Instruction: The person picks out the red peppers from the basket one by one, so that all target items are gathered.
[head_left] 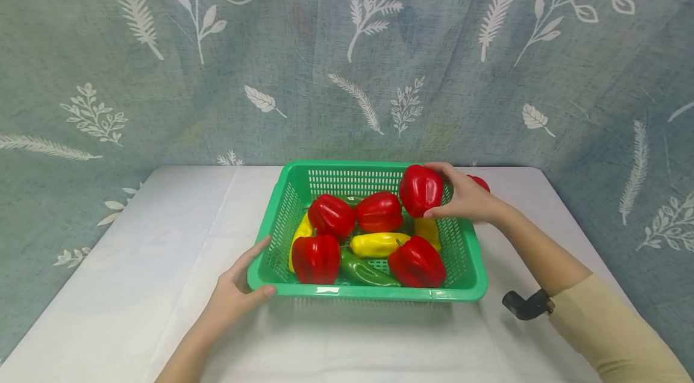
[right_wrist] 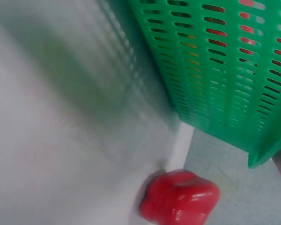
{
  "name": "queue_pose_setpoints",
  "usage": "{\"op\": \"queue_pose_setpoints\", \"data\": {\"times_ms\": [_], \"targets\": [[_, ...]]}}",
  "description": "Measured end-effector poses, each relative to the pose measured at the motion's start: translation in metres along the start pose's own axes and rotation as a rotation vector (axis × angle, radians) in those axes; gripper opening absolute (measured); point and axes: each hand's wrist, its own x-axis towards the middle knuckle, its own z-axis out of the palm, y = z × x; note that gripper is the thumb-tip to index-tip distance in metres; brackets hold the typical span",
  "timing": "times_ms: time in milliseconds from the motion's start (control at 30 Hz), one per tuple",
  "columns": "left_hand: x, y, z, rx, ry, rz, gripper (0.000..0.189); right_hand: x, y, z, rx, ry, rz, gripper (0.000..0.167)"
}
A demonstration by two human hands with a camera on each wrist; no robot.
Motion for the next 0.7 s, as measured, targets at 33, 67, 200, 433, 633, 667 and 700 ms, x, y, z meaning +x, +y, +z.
{"op": "queue_pose_setpoints", "data": {"times_ms": [33,67,200,433,633,667,700], "targets": [[0.000,0.000,0.000,-0.011,-0.001,0.004,0.078,-0.001,-0.001,-0.001,0.005,0.000,0.002,0.090],[0.000,-0.001,0.000,-0.017,-0.002,0.008,0.078,-0.002,-0.002,-0.002,0.005,0.001,0.003,0.090],[0.000,-0.001,0.000,-0.029,-0.004,0.013,0.078,-0.006,-0.003,-0.006,0.003,-0.002,0.007,0.091],[0.000,-0.001,0.000,-0.032,-0.008,0.010,0.078,-0.014,0.002,-0.020,0.055,0.017,0.013,0.091],[0.000,0.000,0.000,-0.033,-0.003,0.015,0.078,-0.022,0.004,-0.035,0.037,0.038,0.034,0.094],[0.000,0.000,0.000,-0.034,-0.003,0.016,0.078,-0.023,0.005,-0.038,0.029,0.046,0.034,0.095],[0.000,0.000,0.000,-0.037,-0.005,0.015,0.078,-0.024,0.005,-0.041,0.025,0.055,0.036,0.095]]}}
